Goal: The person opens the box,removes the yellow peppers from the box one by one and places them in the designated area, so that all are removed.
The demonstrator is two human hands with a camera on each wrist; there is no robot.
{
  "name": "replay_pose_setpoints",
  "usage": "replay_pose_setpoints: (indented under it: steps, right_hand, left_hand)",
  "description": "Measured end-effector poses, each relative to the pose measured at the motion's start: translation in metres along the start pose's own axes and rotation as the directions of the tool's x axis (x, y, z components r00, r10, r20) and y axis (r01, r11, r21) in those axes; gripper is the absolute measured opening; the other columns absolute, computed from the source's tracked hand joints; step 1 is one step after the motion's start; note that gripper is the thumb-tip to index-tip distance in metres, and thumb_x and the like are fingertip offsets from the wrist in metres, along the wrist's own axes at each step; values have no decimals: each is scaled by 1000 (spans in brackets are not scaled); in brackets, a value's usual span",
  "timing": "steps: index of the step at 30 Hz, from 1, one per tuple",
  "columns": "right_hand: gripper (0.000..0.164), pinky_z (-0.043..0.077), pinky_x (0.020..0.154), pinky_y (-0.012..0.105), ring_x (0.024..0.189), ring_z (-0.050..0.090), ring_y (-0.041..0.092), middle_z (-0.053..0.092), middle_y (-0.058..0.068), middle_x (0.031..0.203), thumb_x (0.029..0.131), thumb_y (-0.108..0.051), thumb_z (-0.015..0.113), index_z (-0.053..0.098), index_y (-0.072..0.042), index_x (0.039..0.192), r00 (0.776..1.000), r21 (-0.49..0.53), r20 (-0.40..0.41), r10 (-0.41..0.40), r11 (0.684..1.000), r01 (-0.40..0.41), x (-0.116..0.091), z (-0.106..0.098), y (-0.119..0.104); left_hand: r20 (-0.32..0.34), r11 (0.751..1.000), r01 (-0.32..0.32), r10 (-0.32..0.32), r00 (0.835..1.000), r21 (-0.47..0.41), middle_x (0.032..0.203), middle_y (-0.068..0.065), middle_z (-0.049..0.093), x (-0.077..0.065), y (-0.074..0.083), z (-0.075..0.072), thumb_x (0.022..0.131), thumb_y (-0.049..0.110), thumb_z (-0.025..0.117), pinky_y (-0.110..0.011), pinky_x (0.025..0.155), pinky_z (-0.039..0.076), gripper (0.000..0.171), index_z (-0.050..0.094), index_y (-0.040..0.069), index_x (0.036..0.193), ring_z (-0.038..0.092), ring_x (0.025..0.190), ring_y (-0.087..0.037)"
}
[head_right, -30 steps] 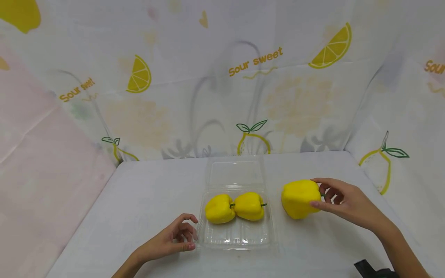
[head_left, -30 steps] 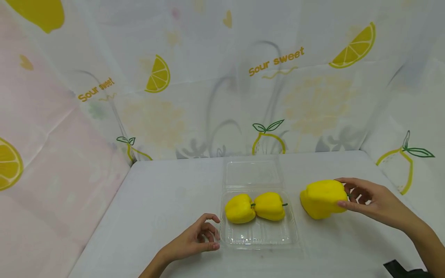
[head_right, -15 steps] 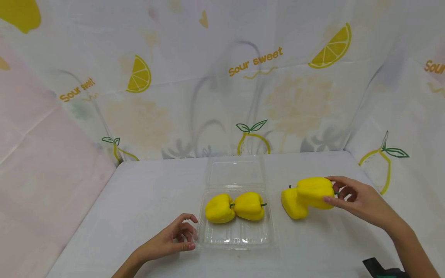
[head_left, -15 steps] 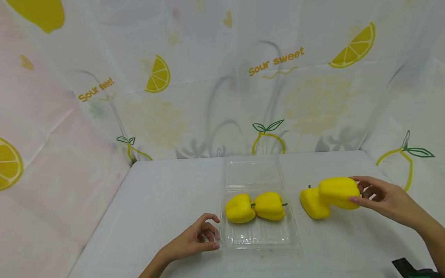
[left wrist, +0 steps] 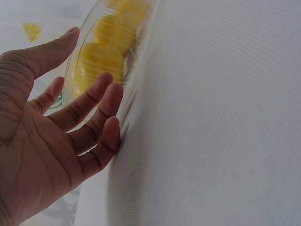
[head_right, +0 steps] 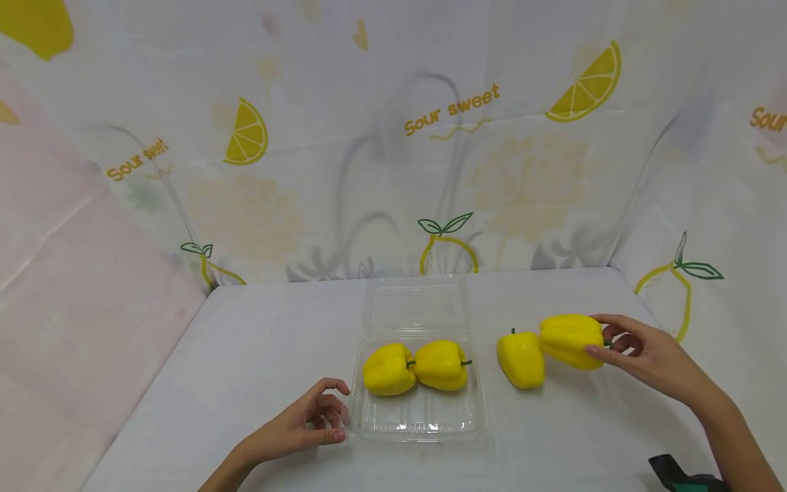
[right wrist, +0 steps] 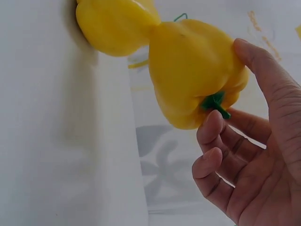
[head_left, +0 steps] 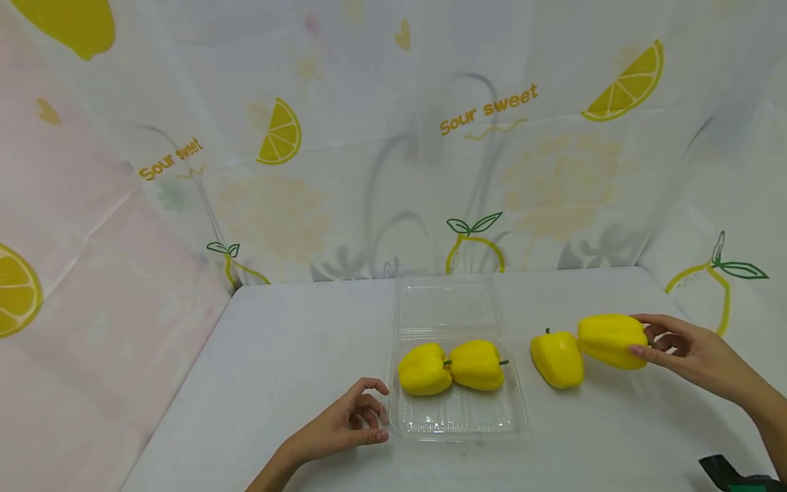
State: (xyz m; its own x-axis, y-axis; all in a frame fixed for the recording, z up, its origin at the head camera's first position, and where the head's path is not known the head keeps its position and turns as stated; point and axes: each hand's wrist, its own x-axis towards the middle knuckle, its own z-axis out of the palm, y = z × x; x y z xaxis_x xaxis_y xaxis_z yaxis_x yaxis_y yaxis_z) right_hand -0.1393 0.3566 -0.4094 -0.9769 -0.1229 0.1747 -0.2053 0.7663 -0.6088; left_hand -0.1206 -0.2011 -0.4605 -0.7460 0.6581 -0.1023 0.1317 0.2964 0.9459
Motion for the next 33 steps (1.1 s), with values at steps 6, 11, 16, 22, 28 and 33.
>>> replay_pose_setpoints:
  steps: [6, 11, 16, 22, 28, 33]
  right_hand:
    - [53, 46, 57, 23, 68, 54, 3, 61, 12, 97, 92, -19, 72, 51, 10, 130, 998, -12, 35, 55, 998, -55, -1, 4, 10]
    - [54, 46, 57, 23, 69, 55, 2, 61, 13, 99, 93, -20, 72, 50, 11, 131, 995, -4, 46, 85, 996, -85, -1, 6, 17]
    - [56, 46, 58, 24, 71, 56, 8, 61, 12, 99, 93, -27, 71, 51, 9, 131, 990, -19, 69, 119, 993, -118, 0, 9, 22]
    - [58, 45, 59, 25, 71, 55, 7, 61, 10, 100, 93, -31, 71, 51, 8, 131, 984, -54, 113, 137, 990, -132, 0, 15, 25]
    - [60, 44, 59, 25, 75, 56, 8, 60, 10, 101, 94, -31, 69, 49, 8, 134, 978, -57, 150, 147, 988, -140, 0, 17, 23]
    - [60, 44, 61, 26, 81, 54, 5, 61, 12, 105, 94, -32, 69, 48, 6, 136, 978, -81, 157, 138, 989, -126, 0, 16, 25]
  left_hand:
    - [-4, 1000, 12, -12, 1000, -3, 102, -7, 66, 0, 0, 1, 93, 20, 71, -23, 68, 49, 53, 38, 16, 134, 61, 84, -16]
    - [-6, 1000, 11, -12, 1000, -10, 102, -8, 65, 0, 0, 1, 93, 20, 70, -23, 68, 49, 51, 38, 16, 133, 61, 84, -16]
    - [-9, 1000, 6, -6, 1000, 2, 102, -8, 66, 0, -1, 0, 93, 19, 71, -23, 68, 49, 52, 37, 17, 134, 61, 84, -16]
    - [-13, 1000, 8, -8, 1000, 7, 103, -7, 66, -1, -1, 0, 93, 19, 71, -23, 68, 49, 53, 37, 16, 134, 61, 85, -17]
    - [-16, 1000, 9, -9, 1000, 9, 102, -7, 66, -1, -1, 0, 93, 19, 70, -23, 68, 49, 52, 38, 17, 133, 61, 85, -17]
    - [-15, 1000, 11, -10, 1000, 10, 101, -7, 66, -1, 0, 0, 94, 20, 70, -23, 69, 49, 51, 38, 17, 133, 61, 84, -16]
